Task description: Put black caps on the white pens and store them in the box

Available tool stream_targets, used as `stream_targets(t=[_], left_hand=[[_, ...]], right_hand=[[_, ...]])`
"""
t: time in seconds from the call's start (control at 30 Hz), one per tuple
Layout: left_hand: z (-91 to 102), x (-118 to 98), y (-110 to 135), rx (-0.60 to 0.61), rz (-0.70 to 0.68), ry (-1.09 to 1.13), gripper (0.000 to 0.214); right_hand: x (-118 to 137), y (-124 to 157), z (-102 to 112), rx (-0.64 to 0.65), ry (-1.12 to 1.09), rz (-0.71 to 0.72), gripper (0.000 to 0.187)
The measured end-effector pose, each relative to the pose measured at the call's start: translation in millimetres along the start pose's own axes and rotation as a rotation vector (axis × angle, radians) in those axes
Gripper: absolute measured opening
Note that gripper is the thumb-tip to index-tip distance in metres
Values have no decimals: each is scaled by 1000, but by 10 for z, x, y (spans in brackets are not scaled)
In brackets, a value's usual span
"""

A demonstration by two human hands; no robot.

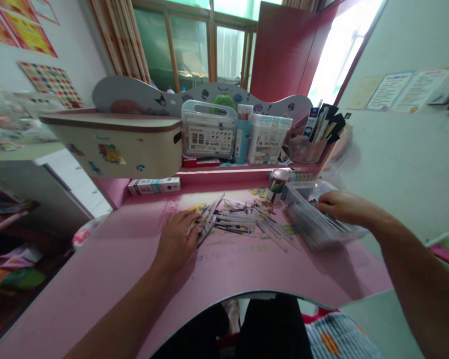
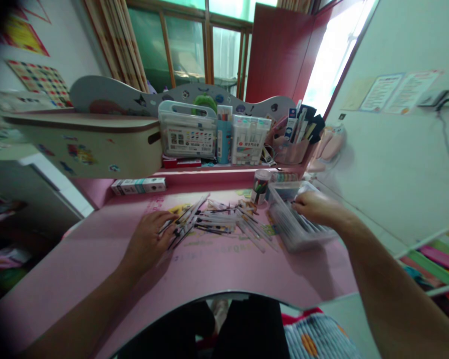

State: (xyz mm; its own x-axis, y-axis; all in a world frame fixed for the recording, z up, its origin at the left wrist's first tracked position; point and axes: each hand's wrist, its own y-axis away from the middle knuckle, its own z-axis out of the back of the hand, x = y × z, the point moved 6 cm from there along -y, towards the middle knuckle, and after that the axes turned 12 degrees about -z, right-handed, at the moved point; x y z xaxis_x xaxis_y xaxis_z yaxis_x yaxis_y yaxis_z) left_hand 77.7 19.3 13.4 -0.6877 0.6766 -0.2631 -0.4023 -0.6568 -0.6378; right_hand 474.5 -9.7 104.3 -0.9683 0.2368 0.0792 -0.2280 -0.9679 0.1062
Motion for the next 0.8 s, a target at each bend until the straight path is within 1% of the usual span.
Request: stream_targets(t=[0.03,0.07,0.1,0.13,0.17,0.2,0.3,0.33,0.4,0.47,0.57,0.67,0.8], left_hand=[[1,9,1,-4,19,21,30],[1,20,3,-9,42,45,30],[0,33,6,-12,66,73,29],[-1,46,10,-14,91,103,29],[-1,59,14,-18,116,132,28],[2,71,18,-24,142,159,28],[19,98,25,-44,214,221,27],[27,102,27,-52,237,236,27],[45,105,28,-70,277,261,26],[64,104,34,-94,313,280,26],[72,92,42,-109,325,300,24],[59,72,44,-95,283,303,23],[42,57,44,-76,236,287,21]], right_hand=[[59,42,123,-129,7,1,30],[145,97,225,-230,-7,13,30],[260,155,290,-287,-37,42,32],[402,207,314,-300,-71,88,33],[572,250,295,-272,-98,155,32],[758,282,238,-215,-112,231,30],[1273,296,-74,-29,-68,379,22],[1406,271,-204,16,-27,393,21],[1588,183,-447,40,59,362,20],[1686,90,-648,16,108,313,19],[1740,5,-858,-48,135,288,19],[1723,-24,-974,-76,140,264,21],[1685,-34,-1038,-58,148,236,22]])
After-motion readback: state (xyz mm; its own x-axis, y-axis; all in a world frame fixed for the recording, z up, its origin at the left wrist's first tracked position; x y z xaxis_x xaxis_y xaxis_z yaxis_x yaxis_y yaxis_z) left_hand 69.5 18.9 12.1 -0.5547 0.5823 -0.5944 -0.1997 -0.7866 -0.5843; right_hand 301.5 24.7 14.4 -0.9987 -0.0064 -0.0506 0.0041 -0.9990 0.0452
